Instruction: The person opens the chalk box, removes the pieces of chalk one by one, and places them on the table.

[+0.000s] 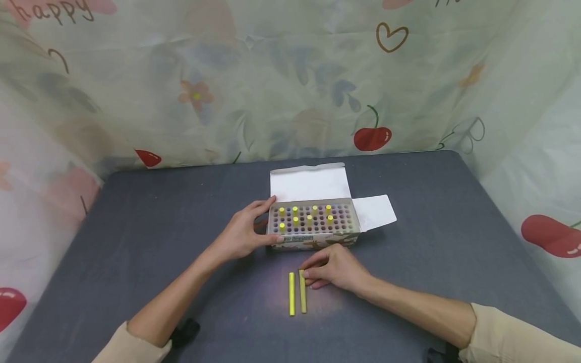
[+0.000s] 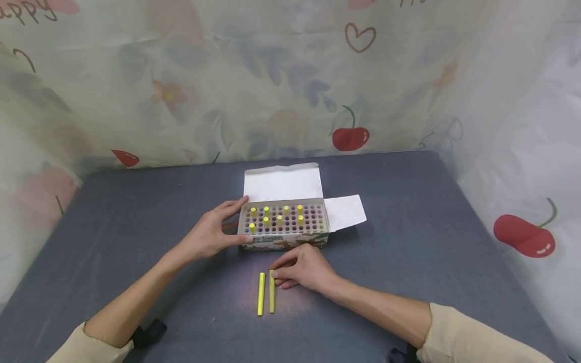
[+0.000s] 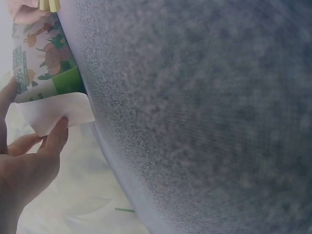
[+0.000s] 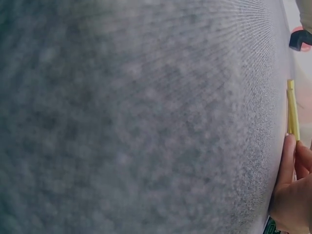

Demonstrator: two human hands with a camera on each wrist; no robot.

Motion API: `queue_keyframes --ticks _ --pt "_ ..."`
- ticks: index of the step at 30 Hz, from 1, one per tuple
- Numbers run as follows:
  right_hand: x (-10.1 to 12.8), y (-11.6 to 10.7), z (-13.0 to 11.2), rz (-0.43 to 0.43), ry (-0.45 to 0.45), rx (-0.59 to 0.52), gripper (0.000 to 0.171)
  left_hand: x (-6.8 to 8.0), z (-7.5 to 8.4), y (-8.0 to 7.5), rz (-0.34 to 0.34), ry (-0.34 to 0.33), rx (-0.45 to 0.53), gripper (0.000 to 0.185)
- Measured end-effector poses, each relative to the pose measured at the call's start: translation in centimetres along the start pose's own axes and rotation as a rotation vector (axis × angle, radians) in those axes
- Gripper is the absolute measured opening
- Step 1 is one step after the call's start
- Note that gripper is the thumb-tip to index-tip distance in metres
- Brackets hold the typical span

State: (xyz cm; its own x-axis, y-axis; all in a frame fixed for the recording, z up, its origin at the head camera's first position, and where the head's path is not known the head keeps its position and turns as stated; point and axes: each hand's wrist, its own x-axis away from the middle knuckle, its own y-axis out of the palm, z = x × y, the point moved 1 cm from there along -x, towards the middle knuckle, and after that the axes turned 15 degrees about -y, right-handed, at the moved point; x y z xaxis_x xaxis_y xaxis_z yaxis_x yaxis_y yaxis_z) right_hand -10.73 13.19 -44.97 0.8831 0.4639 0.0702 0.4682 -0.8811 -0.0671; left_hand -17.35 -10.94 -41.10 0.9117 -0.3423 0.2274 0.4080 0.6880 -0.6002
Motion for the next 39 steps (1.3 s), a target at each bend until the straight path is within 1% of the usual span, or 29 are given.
queue_keyframes --ticks 9,15,23,32,36,39 --pt "-0.4 0.2 0.1 -0.013 -0.014 0.033 0.022 0.3 0.1 -0.2 0.025 -0.012 -0.018 0.093" --pt "-0.3 0.0 0.1 -0.005 0.0 0.031 0.021 0.2 0.1 0.1 0.014 -0.002 -0.014 0.093" --pt "0.0 -0.1 0.1 -0.018 -0.001 0.0 0.021 0.1 0.1 0.2 0.011 -0.007 -0.013 0.093" --pt "0.0 -0.5 0.1 -0.075 -0.039 -0.058 0.021 0.2 0.2 0.1 0.012 -0.026 -0.005 0.092" --pt "0.0 -0.8 -0.1 -0.099 -0.077 -0.047 0.02 0.2 0.1 0.0 0.01 -0.03 -0.008 0.092" --pt "0.1 -1.1 -0.3 -0.09 -0.117 -0.015 0.018 0.2 0.2 0.0 0.012 -0.027 -0.013 0.092"
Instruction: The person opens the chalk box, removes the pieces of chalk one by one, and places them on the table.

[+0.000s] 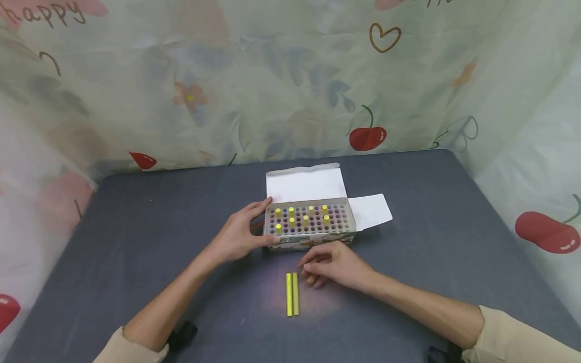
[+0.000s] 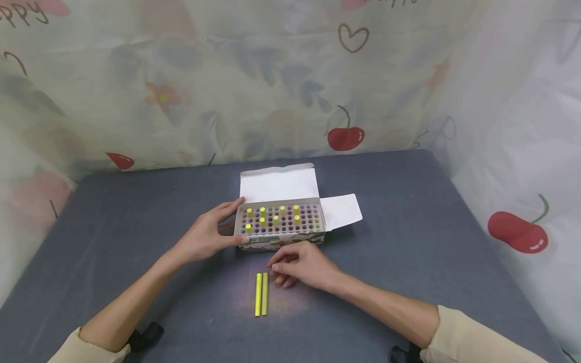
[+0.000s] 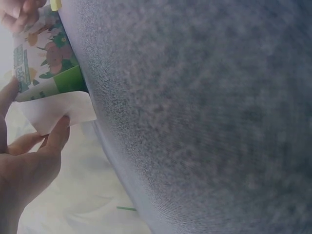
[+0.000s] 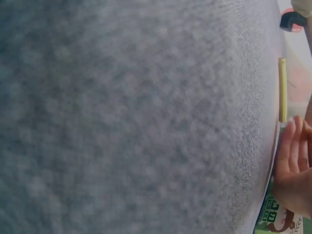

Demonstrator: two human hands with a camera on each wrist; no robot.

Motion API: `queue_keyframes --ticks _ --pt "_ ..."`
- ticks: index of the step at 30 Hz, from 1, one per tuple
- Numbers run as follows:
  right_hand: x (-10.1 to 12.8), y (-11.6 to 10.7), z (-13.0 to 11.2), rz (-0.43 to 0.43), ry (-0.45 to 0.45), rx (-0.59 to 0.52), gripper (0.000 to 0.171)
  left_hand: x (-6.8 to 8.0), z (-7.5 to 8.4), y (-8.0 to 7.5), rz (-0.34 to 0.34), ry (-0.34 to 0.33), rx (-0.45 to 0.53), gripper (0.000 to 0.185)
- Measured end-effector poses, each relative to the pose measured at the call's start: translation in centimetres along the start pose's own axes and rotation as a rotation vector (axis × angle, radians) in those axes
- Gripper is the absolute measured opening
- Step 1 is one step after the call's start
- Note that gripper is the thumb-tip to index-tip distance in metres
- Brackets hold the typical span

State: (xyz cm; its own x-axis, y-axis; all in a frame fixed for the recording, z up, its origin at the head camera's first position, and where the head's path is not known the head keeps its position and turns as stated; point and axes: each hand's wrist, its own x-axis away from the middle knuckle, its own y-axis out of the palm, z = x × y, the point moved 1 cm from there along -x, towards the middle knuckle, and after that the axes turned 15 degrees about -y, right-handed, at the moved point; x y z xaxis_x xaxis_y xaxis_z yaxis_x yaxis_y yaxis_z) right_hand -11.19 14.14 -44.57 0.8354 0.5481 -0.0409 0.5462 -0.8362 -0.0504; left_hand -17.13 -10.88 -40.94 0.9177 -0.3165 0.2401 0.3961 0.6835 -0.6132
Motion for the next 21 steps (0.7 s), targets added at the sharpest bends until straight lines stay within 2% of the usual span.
queue_keyframes --ticks 8,15,21 --pt "0.1 -0.9 -1.5 0.008 -0.161 0.043 0.018 -0.1 0.0 0.0 0.002 0.005 0.005 0.092" --pt "0.1 -1.8 -2.6 0.038 -0.195 0.096 0.018 -0.1 0.1 0.0 -0.006 -0.011 0.017 0.092" --pt "0.1 -2.8 -3.6 0.063 -0.259 0.144 0.014 0.0 0.1 0.0 -0.002 -0.013 0.01 0.092"
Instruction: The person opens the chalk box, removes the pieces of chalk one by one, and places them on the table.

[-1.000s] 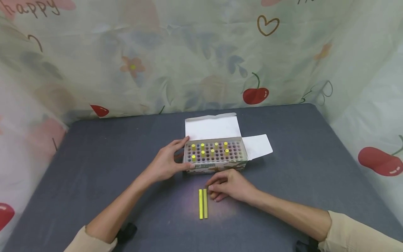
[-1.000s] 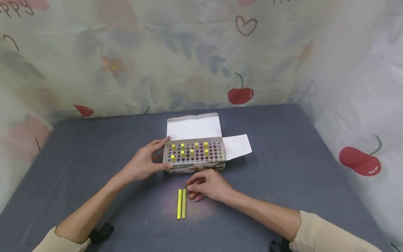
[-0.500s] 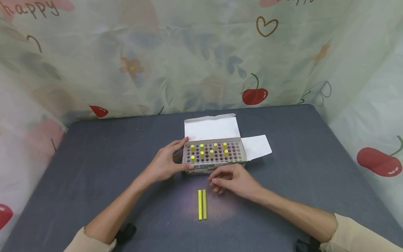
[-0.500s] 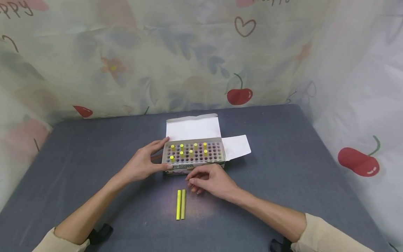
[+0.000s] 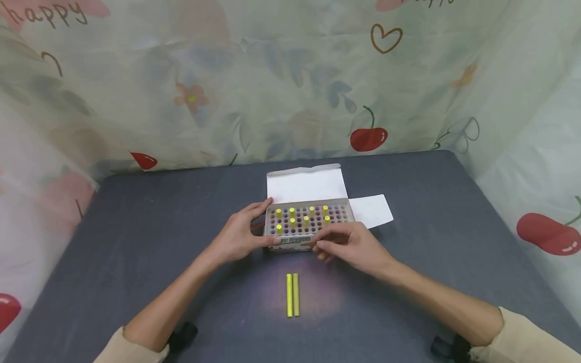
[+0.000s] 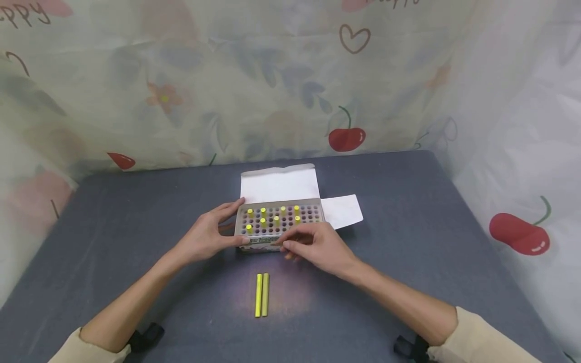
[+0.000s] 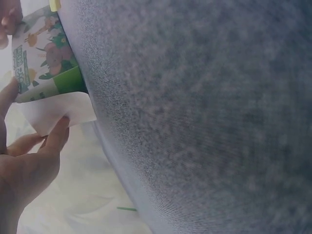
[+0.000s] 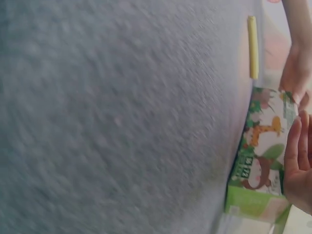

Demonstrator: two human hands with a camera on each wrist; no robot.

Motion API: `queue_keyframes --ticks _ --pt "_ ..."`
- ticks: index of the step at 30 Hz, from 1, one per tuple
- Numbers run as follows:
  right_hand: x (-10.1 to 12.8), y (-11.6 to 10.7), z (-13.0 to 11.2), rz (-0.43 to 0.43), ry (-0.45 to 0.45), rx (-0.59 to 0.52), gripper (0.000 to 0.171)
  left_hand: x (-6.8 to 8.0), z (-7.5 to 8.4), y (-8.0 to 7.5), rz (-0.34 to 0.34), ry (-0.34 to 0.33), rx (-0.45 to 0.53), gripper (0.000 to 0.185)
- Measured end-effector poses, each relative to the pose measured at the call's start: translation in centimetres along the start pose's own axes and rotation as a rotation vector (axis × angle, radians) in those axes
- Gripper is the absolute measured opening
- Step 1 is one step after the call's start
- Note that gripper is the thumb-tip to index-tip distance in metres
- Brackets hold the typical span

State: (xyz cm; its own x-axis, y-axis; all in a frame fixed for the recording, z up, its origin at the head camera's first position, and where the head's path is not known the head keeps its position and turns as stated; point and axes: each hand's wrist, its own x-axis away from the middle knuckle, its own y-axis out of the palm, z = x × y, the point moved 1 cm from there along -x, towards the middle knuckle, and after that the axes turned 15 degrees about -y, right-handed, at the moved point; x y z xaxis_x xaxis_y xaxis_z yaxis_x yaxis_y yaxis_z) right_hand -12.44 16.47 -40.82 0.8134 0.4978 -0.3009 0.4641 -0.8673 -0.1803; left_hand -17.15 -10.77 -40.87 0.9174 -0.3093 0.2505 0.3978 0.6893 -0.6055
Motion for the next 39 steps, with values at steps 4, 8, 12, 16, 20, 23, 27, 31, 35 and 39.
queue_keyframes --ticks 4,8,12,16,20,23,27,31,35,39 --pt "-0.3 -0.8 -0.5 0.015 -0.025 0.058 0.014 0.0 0.0 -0.1 -0.003 0.004 -0.002 0.092" --pt "-0.7 -1.7 -1.1 0.039 -0.051 0.106 0.015 0.0 0.0 -0.1 -0.013 0.001 0.004 0.093" --pt "-1.1 -2.5 -1.4 0.063 -0.067 0.092 0.016 0.0 0.0 -0.1 -0.014 -0.002 0.007 0.093" --pt "-1.3 -3.2 -1.2 0.077 -0.067 0.102 0.016 0.0 -0.1 -0.1 -0.011 0.001 0.008 0.093" --pt "-1.4 -3.7 -0.9 0.095 -0.044 0.129 0.015 0.0 -0.1 -0.1 -0.01 0.004 0.008 0.092" --pt "-1.5 -4.0 -0.9 0.11 -0.017 0.141 0.015 0.0 -0.2 -0.1 -0.015 0.005 0.014 0.092" --pt "-1.7 -4.3 -0.8 0.115 0.0 0.165 0.015 0.0 -0.2 -0.1 -0.021 0.005 0.02 0.093" --pt "-1.9 -4.5 -0.6 0.113 -0.001 0.208 0.016 0.0 -0.1 -0.1 -0.022 0.003 0.018 0.093" --pt "-2.0 -4.7 -0.6 0.112 0.005 0.25 0.016 -0.1 -0.1 -0.1 -0.019 -0.002 0.012 0.093" --pt "-2.1 -4.8 -0.6 0.102 0.029 0.277 0.016 -0.1 -0.1 -0.1 -0.02 0.008 0.004 0.093"
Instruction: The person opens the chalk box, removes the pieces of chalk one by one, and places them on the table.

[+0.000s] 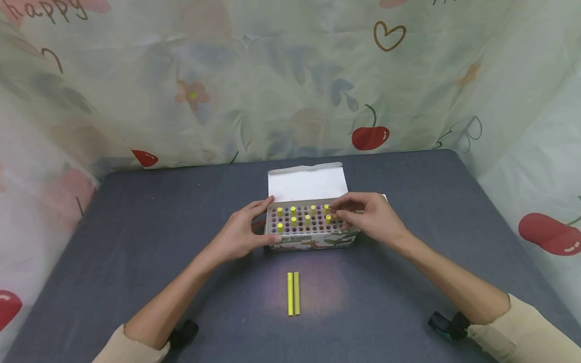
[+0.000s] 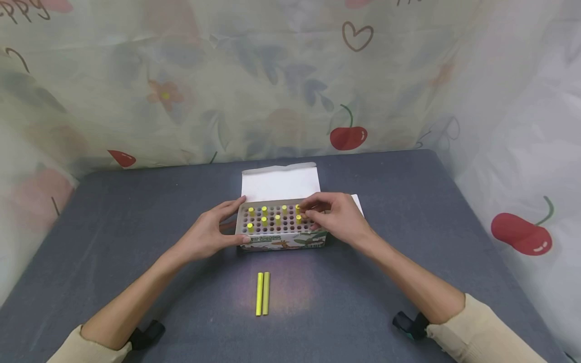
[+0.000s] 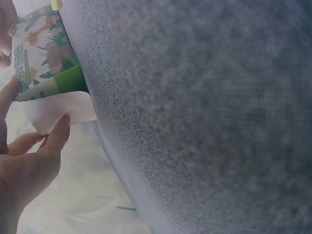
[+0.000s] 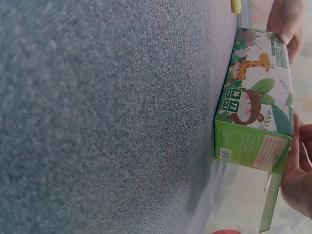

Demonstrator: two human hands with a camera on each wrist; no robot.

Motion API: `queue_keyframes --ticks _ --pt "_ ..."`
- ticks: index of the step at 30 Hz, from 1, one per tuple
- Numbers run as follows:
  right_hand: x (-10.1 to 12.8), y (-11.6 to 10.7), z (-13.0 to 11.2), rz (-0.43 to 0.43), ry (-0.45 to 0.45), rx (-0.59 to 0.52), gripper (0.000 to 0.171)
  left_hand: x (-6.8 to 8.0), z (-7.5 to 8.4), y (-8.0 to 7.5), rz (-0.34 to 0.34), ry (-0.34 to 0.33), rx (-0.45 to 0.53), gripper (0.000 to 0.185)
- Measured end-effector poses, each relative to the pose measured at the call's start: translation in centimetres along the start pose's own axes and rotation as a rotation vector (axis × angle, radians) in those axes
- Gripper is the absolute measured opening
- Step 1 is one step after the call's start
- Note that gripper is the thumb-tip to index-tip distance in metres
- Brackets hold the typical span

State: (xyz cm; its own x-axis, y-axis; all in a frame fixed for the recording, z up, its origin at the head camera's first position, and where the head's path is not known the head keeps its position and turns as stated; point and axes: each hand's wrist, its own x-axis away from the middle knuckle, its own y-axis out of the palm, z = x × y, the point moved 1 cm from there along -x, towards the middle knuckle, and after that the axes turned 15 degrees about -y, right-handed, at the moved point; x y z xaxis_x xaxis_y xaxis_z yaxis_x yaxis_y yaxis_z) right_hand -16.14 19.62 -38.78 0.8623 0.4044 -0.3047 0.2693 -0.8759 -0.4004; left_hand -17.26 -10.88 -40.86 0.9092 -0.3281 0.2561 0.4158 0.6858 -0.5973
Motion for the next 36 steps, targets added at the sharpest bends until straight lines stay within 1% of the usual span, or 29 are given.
queue_keyframes --ticks 4,10,12,17,19,24,29,36 --pt "-0.1 -0.1 0.0 -0.014 0.015 0.028 0.016 -0.1 0.0 0.0 -0.004 0.014 -0.001 0.093" --pt "-0.3 0.0 0.3 -0.046 0.022 0.056 0.015 -0.1 0.0 0.0 -0.001 0.012 0.007 0.093" --pt "-0.4 0.0 0.5 -0.059 0.037 0.061 0.015 -0.1 0.0 0.0 0.002 0.009 0.003 0.093" --pt "-0.5 0.0 0.4 -0.092 0.102 0.072 0.017 0.0 0.0 0.2 -0.017 0.008 0.009 0.092" --pt "-0.6 0.1 0.3 -0.112 0.12 0.1 0.019 0.0 0.0 0.3 -0.025 0.008 0.019 0.092" --pt "-1.1 0.3 0.2 -0.154 0.123 0.194 0.021 0.0 -0.2 0.2 -0.015 0.002 0.022 0.092" --pt "-1.5 0.3 0.0 -0.191 0.13 0.238 0.023 0.0 -0.1 0.1 -0.006 -0.003 0.017 0.093" --pt "-2.2 0.5 -0.8 -0.254 0.076 0.425 0.021 0.0 0.0 0.1 0.001 -0.004 0.011 0.093"
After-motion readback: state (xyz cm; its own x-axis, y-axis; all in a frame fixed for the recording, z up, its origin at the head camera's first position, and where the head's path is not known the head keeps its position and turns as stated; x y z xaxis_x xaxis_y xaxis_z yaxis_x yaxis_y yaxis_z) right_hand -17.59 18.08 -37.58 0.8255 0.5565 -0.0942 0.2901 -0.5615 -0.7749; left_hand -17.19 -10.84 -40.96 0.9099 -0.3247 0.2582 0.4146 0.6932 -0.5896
